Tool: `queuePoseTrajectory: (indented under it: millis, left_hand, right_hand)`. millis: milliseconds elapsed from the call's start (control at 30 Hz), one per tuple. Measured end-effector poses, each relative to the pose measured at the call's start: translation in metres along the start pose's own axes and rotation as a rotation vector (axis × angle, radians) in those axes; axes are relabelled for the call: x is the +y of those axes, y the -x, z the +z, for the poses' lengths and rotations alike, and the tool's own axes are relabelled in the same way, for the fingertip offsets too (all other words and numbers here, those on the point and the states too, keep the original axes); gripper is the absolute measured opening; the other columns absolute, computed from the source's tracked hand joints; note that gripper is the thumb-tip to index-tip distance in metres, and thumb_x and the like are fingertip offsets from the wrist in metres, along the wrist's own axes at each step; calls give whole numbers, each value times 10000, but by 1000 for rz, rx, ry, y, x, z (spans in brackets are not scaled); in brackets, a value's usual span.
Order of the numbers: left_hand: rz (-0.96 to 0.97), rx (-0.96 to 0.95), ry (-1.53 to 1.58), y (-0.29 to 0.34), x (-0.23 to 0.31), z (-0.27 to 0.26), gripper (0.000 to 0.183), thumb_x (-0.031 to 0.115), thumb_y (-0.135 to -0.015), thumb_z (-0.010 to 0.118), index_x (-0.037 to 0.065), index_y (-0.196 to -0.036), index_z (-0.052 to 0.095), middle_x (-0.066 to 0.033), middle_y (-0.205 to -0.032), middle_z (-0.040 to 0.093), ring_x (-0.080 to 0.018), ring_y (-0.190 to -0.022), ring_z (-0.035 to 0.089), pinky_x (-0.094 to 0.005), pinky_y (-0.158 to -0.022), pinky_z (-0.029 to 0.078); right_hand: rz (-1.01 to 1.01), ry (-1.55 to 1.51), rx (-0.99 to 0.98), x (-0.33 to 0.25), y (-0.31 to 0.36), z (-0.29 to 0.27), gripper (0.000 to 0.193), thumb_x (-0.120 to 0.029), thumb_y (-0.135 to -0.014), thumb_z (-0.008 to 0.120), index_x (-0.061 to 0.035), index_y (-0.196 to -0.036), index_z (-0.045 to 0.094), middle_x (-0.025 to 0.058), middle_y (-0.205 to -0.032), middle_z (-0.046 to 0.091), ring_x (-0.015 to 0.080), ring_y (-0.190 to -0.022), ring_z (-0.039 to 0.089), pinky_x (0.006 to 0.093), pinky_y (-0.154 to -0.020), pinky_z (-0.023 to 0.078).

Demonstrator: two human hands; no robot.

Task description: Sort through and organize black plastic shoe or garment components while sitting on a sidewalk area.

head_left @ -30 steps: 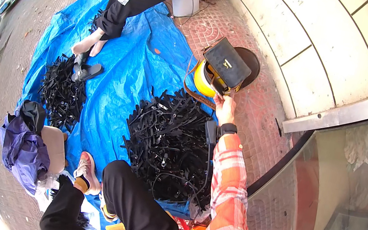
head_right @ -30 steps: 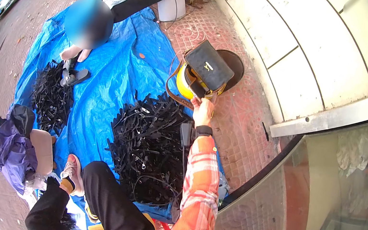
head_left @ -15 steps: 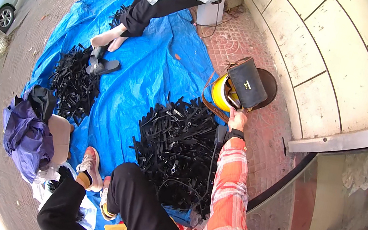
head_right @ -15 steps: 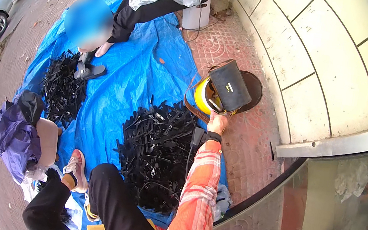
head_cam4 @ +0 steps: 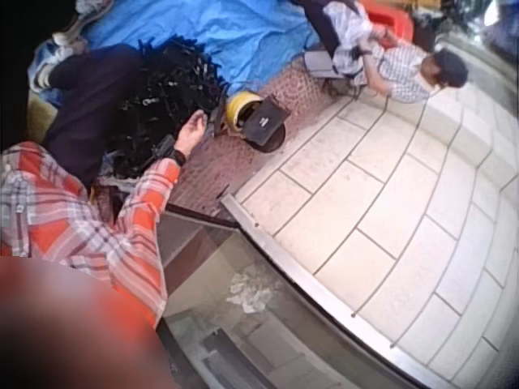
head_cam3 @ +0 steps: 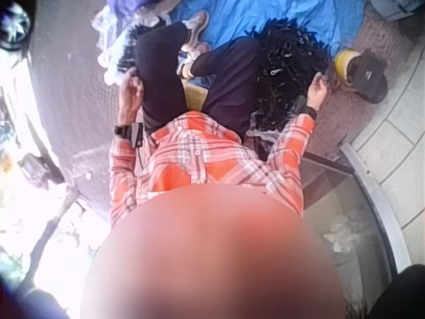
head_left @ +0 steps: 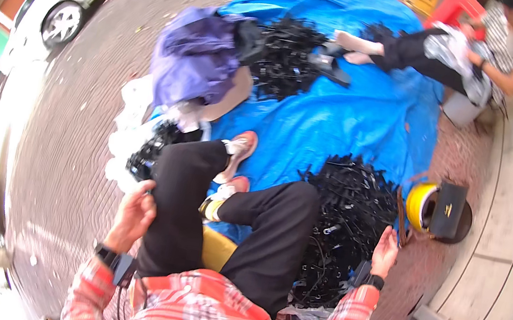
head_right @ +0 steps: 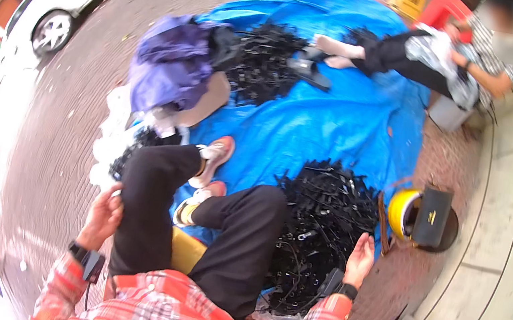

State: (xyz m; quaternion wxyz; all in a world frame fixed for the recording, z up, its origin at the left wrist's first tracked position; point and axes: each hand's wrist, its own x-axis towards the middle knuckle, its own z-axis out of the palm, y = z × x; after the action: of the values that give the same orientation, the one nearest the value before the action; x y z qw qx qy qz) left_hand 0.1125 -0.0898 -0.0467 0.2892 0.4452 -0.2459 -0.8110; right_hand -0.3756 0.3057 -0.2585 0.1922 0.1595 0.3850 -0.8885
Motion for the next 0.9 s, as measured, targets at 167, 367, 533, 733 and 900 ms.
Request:
queuePoseTrajectory:
  millis: [167,367,533,733,900]
  left_hand:
    - [11,-100,-213,7,4,-2,232,234,-939,495,54,-1081,530,-55,-743,590,-181,-676,630,-250,-526,492]
    - [1,65,-383,-10,2,-86,193,207,-939,498,55,-1050,542,-63,-839,610,-177,-780,642,-279,-648,517]
    - [29,179,-307,1,-8,-165,189,194,-925,508,57,-1047,552,-61,-846,601,-187,-783,635,-290,-660,523]
    - [-66,295,-266,20,-70,-248,214,216,-889,546,50,-1023,566,-94,-846,622,-198,-727,645,-295,-593,523]
    - [-158,285,-285,31,-99,-255,244,239,-881,564,51,-1037,564,-101,-883,613,-206,-766,638,-298,-630,521]
  right_hand:
    - [226,98,-195,44,56,45,190,5,-862,553,19,-1051,543,149,-1066,600,211,-973,596,298,-874,495]
    - [264,269,-359,60,112,111,182,-24,-874,549,-11,-1055,546,122,-1057,612,185,-938,601,291,-818,501]
    - [186,562,-314,54,153,138,211,-95,-873,572,-86,-1083,546,54,-1041,616,149,-882,579,286,-755,462]
    - [60,850,-583,48,208,221,210,-114,-899,544,-55,-1101,535,80,-1049,596,163,-908,580,291,-727,493]
    - [-43,1137,-887,77,272,284,254,-111,-899,545,-15,-1134,548,85,-1111,579,162,-963,570,285,-799,477]
